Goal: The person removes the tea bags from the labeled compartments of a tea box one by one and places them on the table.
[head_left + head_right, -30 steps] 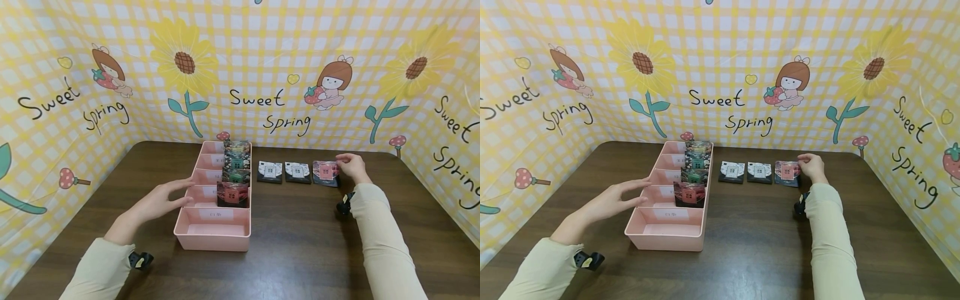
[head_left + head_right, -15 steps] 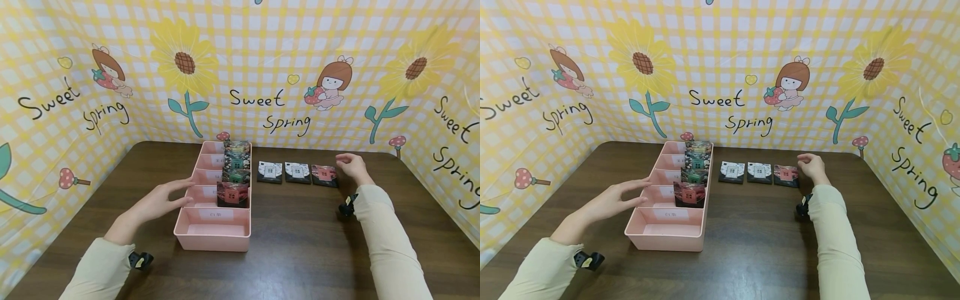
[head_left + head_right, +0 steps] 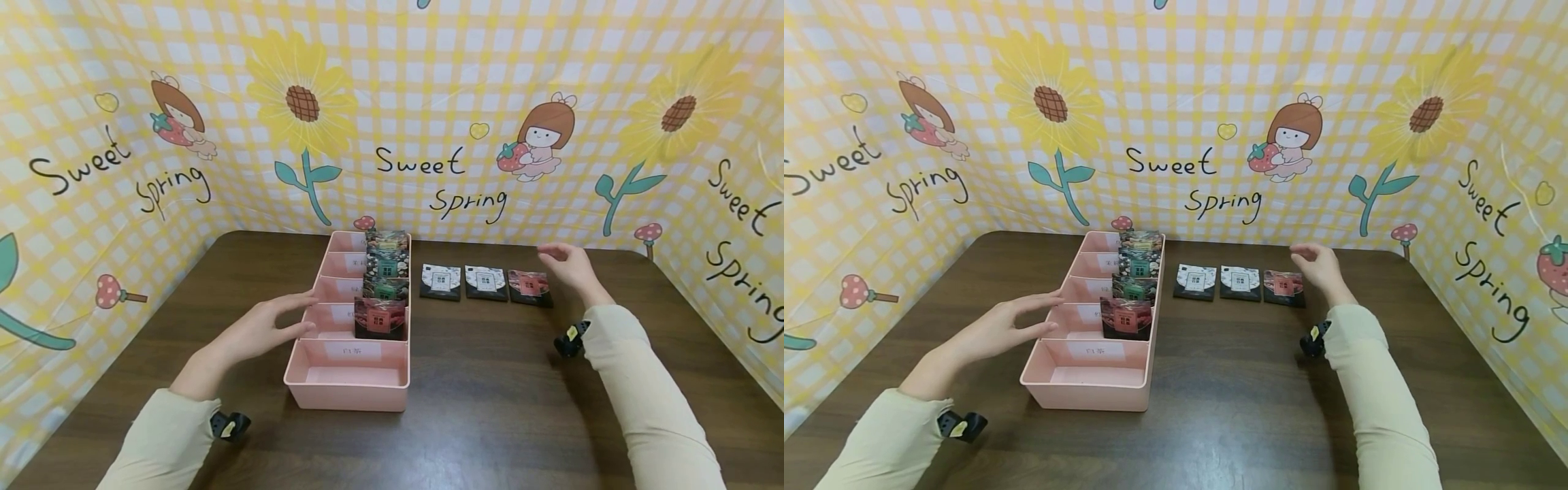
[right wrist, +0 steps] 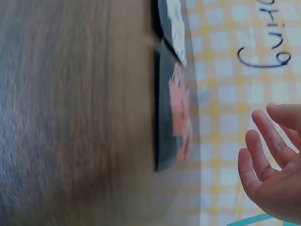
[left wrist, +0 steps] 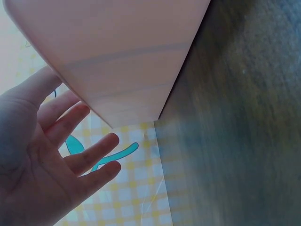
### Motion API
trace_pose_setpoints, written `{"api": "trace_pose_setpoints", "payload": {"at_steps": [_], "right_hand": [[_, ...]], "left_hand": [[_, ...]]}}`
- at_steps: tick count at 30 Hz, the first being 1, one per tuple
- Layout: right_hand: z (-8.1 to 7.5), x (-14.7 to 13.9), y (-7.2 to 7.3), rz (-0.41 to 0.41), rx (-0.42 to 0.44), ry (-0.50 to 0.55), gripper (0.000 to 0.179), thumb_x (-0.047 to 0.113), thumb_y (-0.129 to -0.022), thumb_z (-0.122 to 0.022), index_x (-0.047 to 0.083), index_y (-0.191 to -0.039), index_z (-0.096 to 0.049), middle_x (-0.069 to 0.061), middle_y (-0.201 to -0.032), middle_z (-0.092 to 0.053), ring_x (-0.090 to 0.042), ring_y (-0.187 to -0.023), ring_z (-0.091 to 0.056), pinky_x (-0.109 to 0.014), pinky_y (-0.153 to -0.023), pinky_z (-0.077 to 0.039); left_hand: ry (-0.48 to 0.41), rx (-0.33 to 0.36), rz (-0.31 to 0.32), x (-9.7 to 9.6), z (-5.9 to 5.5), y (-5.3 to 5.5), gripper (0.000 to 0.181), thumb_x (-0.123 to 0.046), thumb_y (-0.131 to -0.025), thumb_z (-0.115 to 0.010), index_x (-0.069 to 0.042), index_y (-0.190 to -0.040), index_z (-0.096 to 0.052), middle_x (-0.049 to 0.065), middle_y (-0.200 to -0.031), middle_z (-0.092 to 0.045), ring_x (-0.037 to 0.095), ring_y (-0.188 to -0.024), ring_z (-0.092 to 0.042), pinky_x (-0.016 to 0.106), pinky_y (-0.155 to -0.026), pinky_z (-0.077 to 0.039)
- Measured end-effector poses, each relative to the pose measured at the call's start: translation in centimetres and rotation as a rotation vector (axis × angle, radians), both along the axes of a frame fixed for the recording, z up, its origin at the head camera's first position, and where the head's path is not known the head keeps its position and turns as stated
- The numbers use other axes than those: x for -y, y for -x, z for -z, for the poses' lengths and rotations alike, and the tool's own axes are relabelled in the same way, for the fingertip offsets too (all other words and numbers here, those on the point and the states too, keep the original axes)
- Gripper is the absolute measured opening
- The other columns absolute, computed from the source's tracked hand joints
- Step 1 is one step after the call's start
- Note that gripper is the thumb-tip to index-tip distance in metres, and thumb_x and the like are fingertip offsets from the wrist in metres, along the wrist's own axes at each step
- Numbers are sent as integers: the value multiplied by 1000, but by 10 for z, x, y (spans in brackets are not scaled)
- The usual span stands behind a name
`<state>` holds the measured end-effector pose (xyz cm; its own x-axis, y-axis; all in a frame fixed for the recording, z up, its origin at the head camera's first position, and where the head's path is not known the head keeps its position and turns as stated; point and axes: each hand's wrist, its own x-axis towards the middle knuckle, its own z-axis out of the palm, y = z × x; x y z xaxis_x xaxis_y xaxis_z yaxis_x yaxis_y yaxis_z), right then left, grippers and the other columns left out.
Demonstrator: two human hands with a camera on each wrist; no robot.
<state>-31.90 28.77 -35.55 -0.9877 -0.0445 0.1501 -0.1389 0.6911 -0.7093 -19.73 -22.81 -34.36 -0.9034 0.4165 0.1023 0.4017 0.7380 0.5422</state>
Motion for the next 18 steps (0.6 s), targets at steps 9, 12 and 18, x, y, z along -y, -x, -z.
{"api": "trace_pose_setpoints", "payload": {"at_steps": [9, 12, 18], "right_hand": [[-12, 12, -8, -18, -49, 1, 42, 32, -96, -49, -1, -121, -57, -24, -122, -59, -6, -93, -56, -24, -82, -45], [-15, 15, -12, -27, -39, 6, 43, 35, -96, -50, 2, -121, -58, -22, -121, -60, 10, -82, -49, -16, -75, -44], [-19, 23, -20, -74, -28, 27, 43, 36, -95, -50, 3, -123, -57, -20, -123, -58, 13, -81, -49, -17, -76, -44]], "left_hand": [[0, -7, -1, 0, 1, 0, 50, -30, -91, -61, -6, -134, -51, 17, -139, -50, 37, -131, -42, 55, -106, -35], [-3, -6, 1, 0, 1, 0, 51, -30, -90, -61, -6, -134, -50, 17, -139, -50, 37, -131, -42, 55, -106, -35], [-6, -4, 2, 0, 1, 0, 50, -30, -90, -61, -6, -133, -51, 17, -139, -49, 37, -131, -42, 55, -106, -35]]}}
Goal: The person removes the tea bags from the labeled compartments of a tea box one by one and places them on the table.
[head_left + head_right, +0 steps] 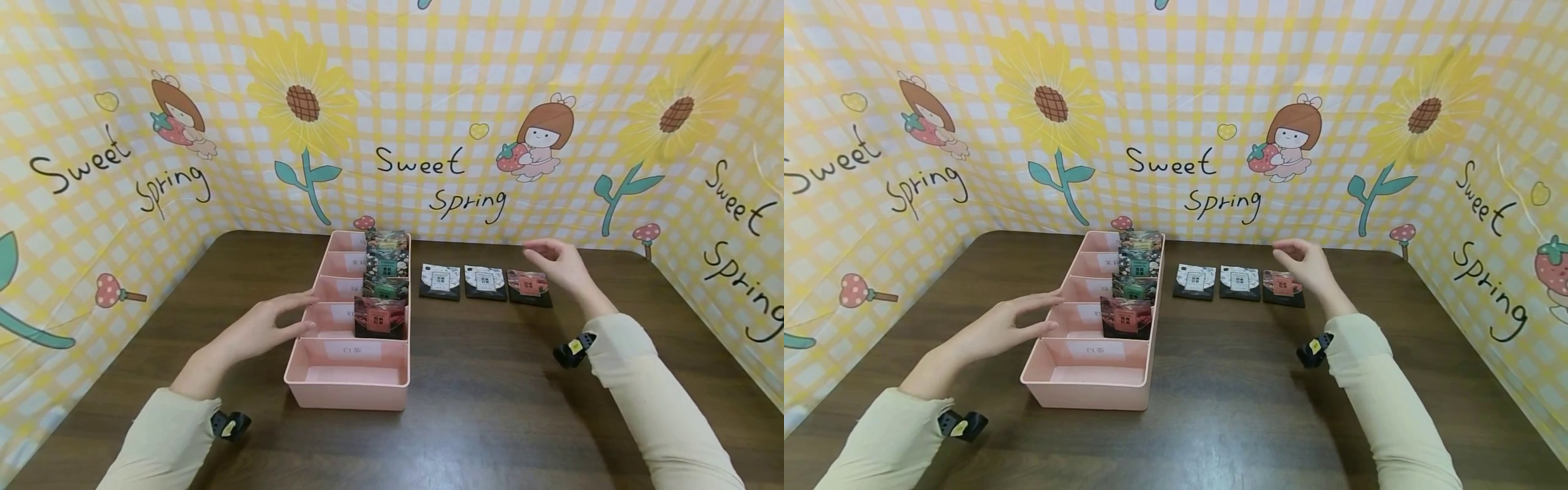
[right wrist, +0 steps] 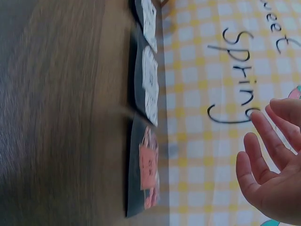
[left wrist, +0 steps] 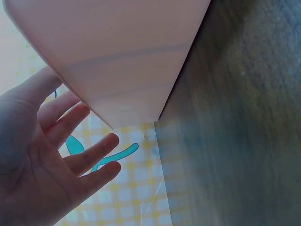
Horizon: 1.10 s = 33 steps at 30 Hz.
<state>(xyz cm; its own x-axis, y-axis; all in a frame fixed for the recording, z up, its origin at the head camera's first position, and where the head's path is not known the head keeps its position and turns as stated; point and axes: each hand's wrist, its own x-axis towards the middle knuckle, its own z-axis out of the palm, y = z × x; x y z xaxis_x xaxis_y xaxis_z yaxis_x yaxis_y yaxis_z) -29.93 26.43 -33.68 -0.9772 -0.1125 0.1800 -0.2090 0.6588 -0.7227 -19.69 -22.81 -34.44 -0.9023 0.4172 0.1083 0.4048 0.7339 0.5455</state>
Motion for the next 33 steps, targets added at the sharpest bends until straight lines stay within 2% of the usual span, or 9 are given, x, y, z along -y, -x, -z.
{"api": "trace_pose_setpoints", "payload": {"at_steps": [6, 12, 14, 15, 19, 21, 22, 26, 33], "right_hand": [[-5, 14, -10, -65, 11, 43, 42, 34, -96, -51, 4, -125, -56, -22, -124, -58, 11, -82, -52, -16, -65, -49], [-11, 33, -21, -142, -43, 84, 34, 25, -94, -55, 2, -119, -60, -21, -118, -62, 8, -87, -58, -10, -74, -46], [-12, 39, -24, -167, -45, 105, 31, 23, -94, -57, 3, -117, -61, -8, -108, -68, 5, -80, -59, -13, -68, -49], [-12, 43, -25, -178, -46, 107, 30, 23, -93, -57, 3, -116, -62, -6, -105, -68, 1, -76, -59, -15, -63, -49], [-13, 56, -30, -236, -62, 103, 28, 20, -93, -58, 3, -114, -63, -6, -103, -69, -3, -76, -60, -17, -63, -50], [-14, 63, -34, -264, -72, 94, 27, 19, -93, -58, 3, -114, -63, -18, -110, -66, -4, -83, -61, -17, -67, -50], [-14, 66, -36, -278, -73, 97, 27, 19, -93, -58, 3, -114, -63, -19, -112, -66, -2, -88, -61, -16, -71, -50], [-16, 79, -43, -315, -67, 109, 25, 18, -92, -59, 5, -112, -64, -16, -111, -66, -4, -88, -60, -20, -70, -50], [-15, 100, -52, -382, -92, 104, 22, 15, -91, -61, 7, -110, -66, -12, -111, -68, -8, -96, -61, -32, -86, -51]], "left_hand": [[-3, -6, -1, 0, 0, -1, 50, -30, -90, -61, -5, -133, -51, 18, -138, -49, 38, -130, -43, 56, -105, -36], [1, -14, 4, 0, -1, -1, 48, -28, -91, -61, -6, -133, -51, 18, -138, -50, 37, -130, -44, 55, -105, -36], [2, -23, 6, 0, -2, -2, 47, -28, -91, -61, -6, -132, -52, 18, -137, -51, 37, -129, -44, 55, -104, -36], [3, -27, 7, 0, -2, -2, 47, -28, -91, -61, -6, -132, -52, 18, -137, -51, 38, -129, -44, 55, -104, -37], [1, -26, 5, 0, -3, -3, 47, -27, -91, -61, -7, -132, -52, 18, -137, -51, 37, -129, -44, 55, -104, -36], [0, -24, 4, 0, -3, -4, 47, -28, -91, -61, -7, -132, -52, 18, -138, -50, 37, -130, -44, 55, -104, -36], [1, -25, 5, 0, -3, -4, 47, -28, -91, -61, -7, -132, -52, 18, -137, -51, 37, -130, -44, 55, -104, -36], [0, -27, 8, 0, -2, -3, 47, -28, -91, -61, -6, -132, -52, 18, -137, -51, 38, -129, -44, 55, -104, -36], [-1, -17, 2, 0, 0, -1, 49, -27, -90, -62, -6, -133, -51, 17, -137, -51, 36, -130, -44, 54, -105, -36]]}}
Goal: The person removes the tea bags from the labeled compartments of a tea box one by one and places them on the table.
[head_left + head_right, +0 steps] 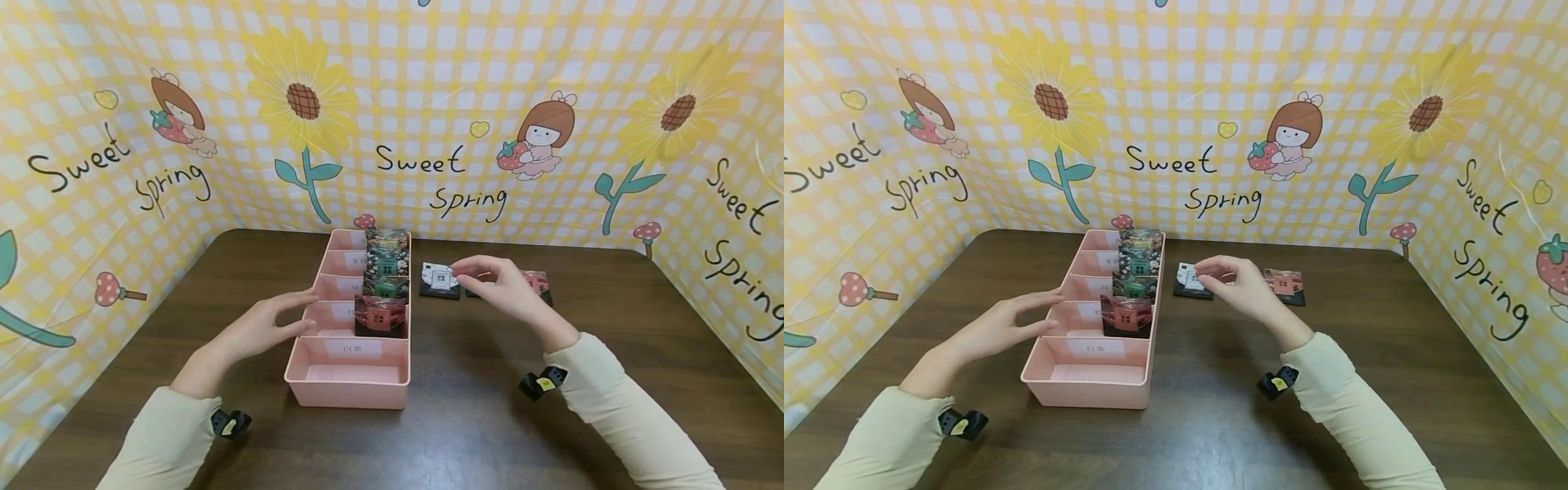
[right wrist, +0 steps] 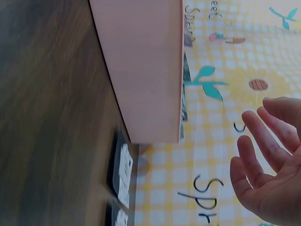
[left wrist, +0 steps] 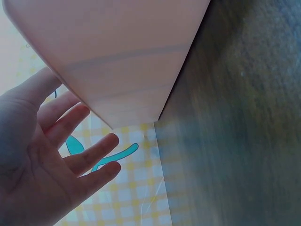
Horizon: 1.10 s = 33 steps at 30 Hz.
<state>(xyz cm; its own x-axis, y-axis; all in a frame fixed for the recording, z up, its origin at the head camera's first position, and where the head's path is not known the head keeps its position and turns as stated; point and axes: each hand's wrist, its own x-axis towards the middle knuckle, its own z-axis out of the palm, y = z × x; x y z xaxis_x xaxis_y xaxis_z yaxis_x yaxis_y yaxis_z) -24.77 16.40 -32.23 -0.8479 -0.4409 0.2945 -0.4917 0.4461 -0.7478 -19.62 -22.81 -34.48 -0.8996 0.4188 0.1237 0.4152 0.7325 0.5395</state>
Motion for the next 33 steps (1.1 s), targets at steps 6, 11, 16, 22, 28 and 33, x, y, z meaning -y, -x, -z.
{"api": "trace_pose_setpoints", "payload": {"at_steps": [6, 11, 16, 22, 28, 33], "right_hand": [[6, 16, -4, -48, 26, 0, 23, 16, -89, -63, 7, -110, -67, -10, -109, -69, -17, -98, -64, -38, -88, -51], [13, 28, -5, -92, 31, 0, 23, 16, -89, -63, 8, -110, -67, -12, -108, -69, -18, -96, -65, -33, -83, -53], [18, 41, -5, -118, 30, 10, 22, 15, -89, -63, 7, -110, -67, -14, -108, -69, -18, -95, -66, -33, -83, -53], [25, 54, -4, -146, 55, 15, 26, 14, -89, -63, 1, -111, -66, -13, -107, -69, -20, -95, -65, -30, -84, -54], [30, 61, -1, -149, 51, 13, 24, 12, -88, -63, 1, -110, -66, -13, -107, -69, -22, -96, -66, -29, -83, -53], [33, 66, 2, -135, 35, 17, 23, 10, -87, -64, 2, -109, -67, -13, -104, -70, -21, -92, -67, -25, -79, -54]], "left_hand": [[-4, -11, 8, 0, -1, -1, 47, -28, -91, -60, -7, -132, -52, 18, -138, -50, 38, -130, -44, 56, -104, -36], [-4, -46, 5, -1, 0, -2, 47, -30, -90, -61, -7, -131, -54, 19, -136, -52, 38, -127, -46, 54, -102, -38], [-5, -47, -3, 0, 2, -1, 48, -28, -89, -62, -6, -130, -53, 18, -136, -52, 37, -127, -46, 53, -103, -39], [7, -17, 1, 0, 2, 0, 49, -29, -91, -60, -4, -132, -51, 18, -137, -51, 38, -129, -44, 55, -105, -36], [7, -19, 1, 0, 0, -1, 48, -27, -91, -61, -5, -132, -52, 18, -137, -51, 37, -129, -44, 55, -104, -37], [7, -18, -1, 0, 0, -1, 48, -28, -91, -61, -5, -132, -52, 18, -137, -50, 37, -129, -44, 55, -104, -37]]}}
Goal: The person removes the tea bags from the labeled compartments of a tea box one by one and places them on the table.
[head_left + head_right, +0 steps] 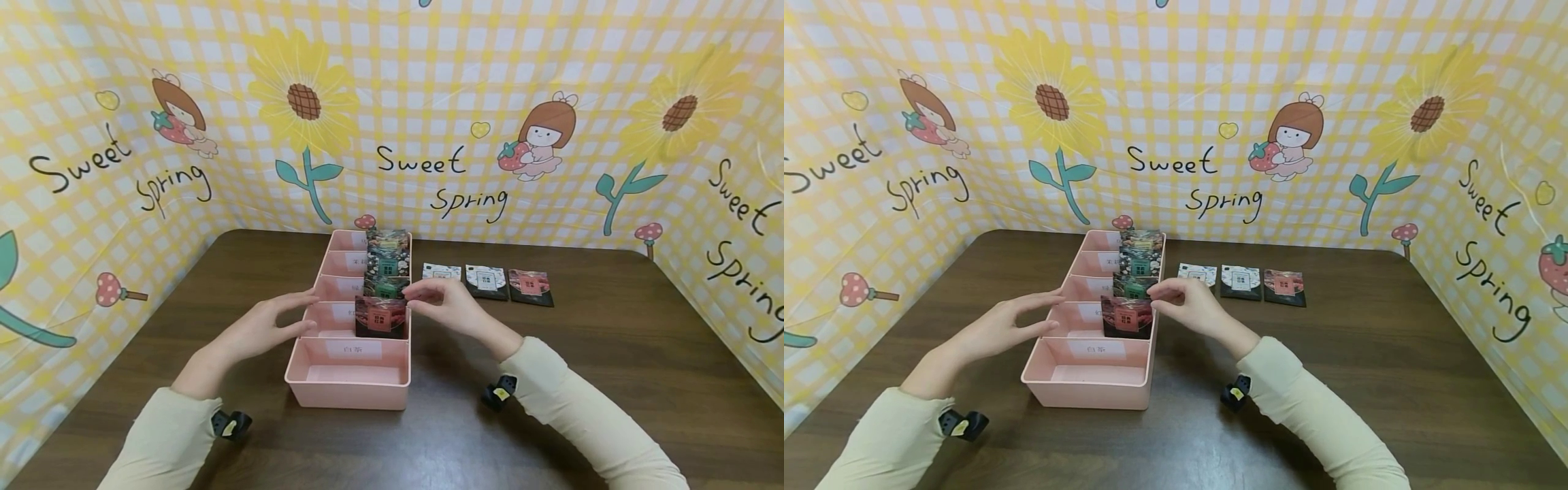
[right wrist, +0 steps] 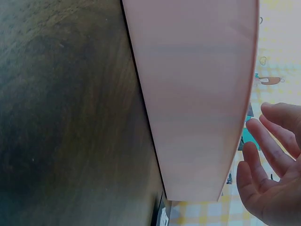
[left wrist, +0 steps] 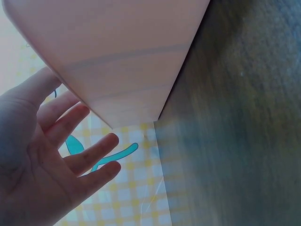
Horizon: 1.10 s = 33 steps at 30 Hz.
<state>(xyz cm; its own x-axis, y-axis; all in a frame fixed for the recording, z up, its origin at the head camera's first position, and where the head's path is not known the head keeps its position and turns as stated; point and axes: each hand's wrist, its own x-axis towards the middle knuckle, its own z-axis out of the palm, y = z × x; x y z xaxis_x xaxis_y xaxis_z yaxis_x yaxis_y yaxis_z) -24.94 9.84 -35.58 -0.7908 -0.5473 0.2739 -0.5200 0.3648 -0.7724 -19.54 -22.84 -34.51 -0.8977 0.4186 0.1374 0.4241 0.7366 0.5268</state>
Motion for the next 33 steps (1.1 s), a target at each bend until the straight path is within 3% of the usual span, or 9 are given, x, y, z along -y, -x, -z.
{"api": "trace_pose_setpoints", "payload": {"at_steps": [14, 22, 33], "right_hand": [[6, 10, 1, 59, -24, -26, 19, 11, -87, -65, 4, -104, -71, -13, -100, -72, -21, -88, -68, -29, -75, -55], [7, 13, -1, 127, -31, -36, 16, 10, -86, -65, 6, -99, -73, -12, -100, -73, -20, -83, -69, -21, -68, -54], [1, 13, -5, 160, -67, 13, 14, 11, -86, -66, 7, -97, -74, -11, -96, -73, -15, -75, -67, -18, -62, -52]], "left_hand": [[2, 11, -5, -1, 0, 1, 49, -27, -91, -61, -5, -133, -51, 18, -139, -49, 37, -131, -42, 55, -105, -35], [1, 14, -4, 0, 1, 2, 49, -28, -91, -61, -6, -133, -51, 17, -139, -49, 37, -131, -42, 55, -105, -35], [0, 1, -2, -1, 1, 1, 49, -28, -90, -62, -6, -132, -52, 18, -138, -50, 38, -130, -43, 55, -105, -36]]}}
